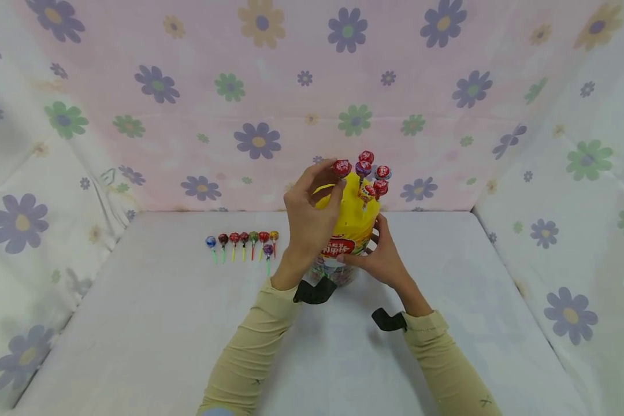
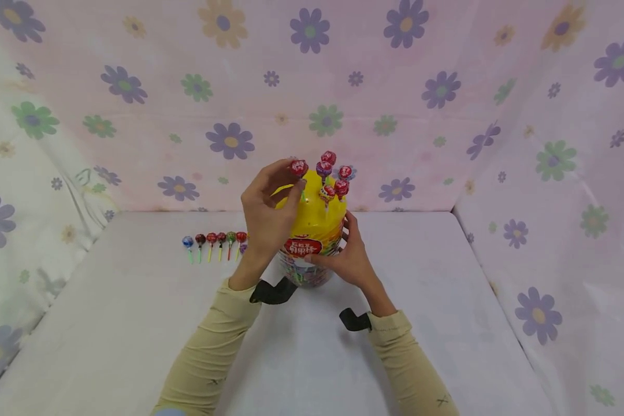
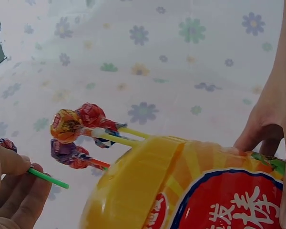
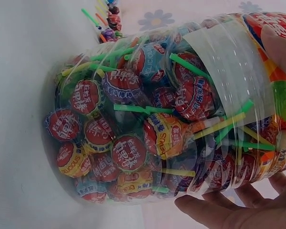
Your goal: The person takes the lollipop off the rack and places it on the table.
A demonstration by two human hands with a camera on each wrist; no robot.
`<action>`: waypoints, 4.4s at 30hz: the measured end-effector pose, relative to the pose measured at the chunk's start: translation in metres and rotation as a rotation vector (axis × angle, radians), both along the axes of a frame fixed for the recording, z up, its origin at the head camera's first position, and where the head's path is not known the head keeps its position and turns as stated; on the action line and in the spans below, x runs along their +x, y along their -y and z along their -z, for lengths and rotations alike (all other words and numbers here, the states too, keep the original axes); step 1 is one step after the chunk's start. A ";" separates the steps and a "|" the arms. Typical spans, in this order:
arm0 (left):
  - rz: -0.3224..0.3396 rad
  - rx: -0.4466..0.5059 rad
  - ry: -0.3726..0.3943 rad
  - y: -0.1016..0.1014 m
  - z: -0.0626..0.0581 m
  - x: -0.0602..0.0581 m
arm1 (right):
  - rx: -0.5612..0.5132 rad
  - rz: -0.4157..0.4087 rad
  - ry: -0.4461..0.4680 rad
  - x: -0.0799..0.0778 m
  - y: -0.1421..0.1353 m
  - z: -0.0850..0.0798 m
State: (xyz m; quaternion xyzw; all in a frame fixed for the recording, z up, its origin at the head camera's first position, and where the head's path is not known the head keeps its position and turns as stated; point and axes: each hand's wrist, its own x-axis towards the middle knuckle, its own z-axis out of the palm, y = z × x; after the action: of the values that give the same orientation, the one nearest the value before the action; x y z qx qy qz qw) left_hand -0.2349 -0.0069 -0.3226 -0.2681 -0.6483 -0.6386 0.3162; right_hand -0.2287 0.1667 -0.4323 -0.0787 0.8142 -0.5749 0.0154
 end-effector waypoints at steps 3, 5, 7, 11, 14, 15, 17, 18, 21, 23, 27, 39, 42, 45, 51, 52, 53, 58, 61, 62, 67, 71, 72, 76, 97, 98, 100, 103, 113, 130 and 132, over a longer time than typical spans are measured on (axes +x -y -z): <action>-0.002 0.072 -0.015 0.009 -0.001 0.004 | 0.001 0.001 0.002 -0.001 0.001 0.000; -0.015 0.103 -0.007 0.018 0.002 0.007 | 0.004 0.000 0.005 -0.001 0.002 0.000; -0.036 0.120 0.017 0.028 0.007 0.008 | 0.003 0.001 0.005 -0.001 0.002 0.000; -0.065 0.125 0.104 0.048 0.023 0.010 | -0.003 0.000 0.006 0.000 0.001 0.000; -0.078 0.110 0.197 0.064 0.035 0.011 | -0.008 -0.005 0.003 0.000 0.000 -0.001; -0.079 0.104 0.232 0.068 0.039 0.012 | -0.007 -0.006 0.002 0.001 0.000 -0.001; -0.082 0.093 0.301 0.078 0.048 0.012 | -0.009 -0.008 0.001 0.001 -0.001 -0.001; -0.083 0.087 0.336 0.084 0.053 0.012 | -0.011 -0.010 0.001 0.001 -0.001 -0.001; -0.108 0.035 0.435 0.099 0.069 0.010 | -0.008 -0.009 0.002 0.002 -0.001 -0.001; -0.132 -0.011 0.493 0.109 0.082 0.009 | -0.007 -0.009 0.002 0.002 0.000 -0.001; -0.193 -0.089 0.582 0.126 0.106 0.007 | -0.013 -0.011 -0.002 0.002 0.000 0.000; -0.365 -0.289 0.789 0.151 0.156 0.000 | -0.021 -0.002 -0.006 0.003 0.000 -0.001; -0.375 -0.324 0.813 0.153 0.167 -0.003 | -0.022 -0.002 -0.003 0.003 -0.001 0.000; -0.390 -0.353 0.822 0.155 0.175 -0.005 | -0.021 -0.003 -0.003 0.002 -0.001 0.001; -0.423 -0.377 0.842 0.157 0.184 -0.009 | -0.010 -0.001 -0.001 0.004 0.000 0.000; -0.428 -0.385 0.835 0.156 0.185 -0.009 | -0.008 -0.001 -0.001 0.004 0.000 0.000; -0.433 -0.394 0.827 0.156 0.185 -0.010 | -0.007 -0.001 -0.001 0.003 0.001 0.000; -0.444 -0.446 0.786 0.154 0.187 -0.012 | -0.007 0.000 -0.002 0.003 0.001 0.000; -0.440 -0.451 0.785 0.154 0.186 -0.012 | -0.009 -0.004 -0.007 0.003 0.001 0.000; -0.437 -0.454 0.786 0.154 0.186 -0.012 | -0.010 -0.005 -0.008 0.003 0.001 0.001; -0.434 -0.455 0.763 0.154 0.180 -0.010 | -0.007 -0.002 0.000 0.003 0.001 0.001; -0.411 -0.433 0.711 0.153 0.160 -0.005 | -0.005 -0.004 0.001 0.003 0.001 0.000; -0.402 -0.424 0.687 0.152 0.154 -0.004 | -0.005 -0.004 0.001 0.003 0.001 0.000; -0.354 -0.344 0.548 0.141 0.123 -0.001 | -0.006 -0.005 -0.002 0.002 0.000 0.000; 0.082 -0.118 0.221 -0.009 0.012 0.036 | 0.000 -0.008 0.009 0.008 0.005 -0.015; 0.078 -0.111 0.225 -0.012 0.012 0.035 | -0.003 -0.013 0.009 0.011 0.006 -0.019; 0.070 -0.094 0.217 -0.018 0.013 0.033 | -0.005 -0.021 0.007 0.015 0.008 -0.027; 0.059 -0.076 0.186 -0.025 0.015 0.031 | -0.016 -0.037 -0.010 0.019 0.008 -0.035; 0.071 -0.051 0.113 -0.030 0.016 0.021 | -0.006 -0.035 -0.015 0.019 0.008 -0.036; -0.018 0.045 0.106 0.044 0.022 0.029 | -0.012 -0.020 -0.028 0.002 0.000 0.001; -0.051 0.055 0.117 0.059 0.029 0.028 | -0.015 -0.021 -0.024 0.003 0.000 0.001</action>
State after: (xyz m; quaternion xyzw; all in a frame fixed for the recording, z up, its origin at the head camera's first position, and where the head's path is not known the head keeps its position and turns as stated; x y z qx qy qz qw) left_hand -0.2071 -0.0656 -0.3511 -0.2048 -0.6547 -0.6624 0.3011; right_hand -0.2259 0.1665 -0.4331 -0.0945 0.8092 -0.5797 0.0110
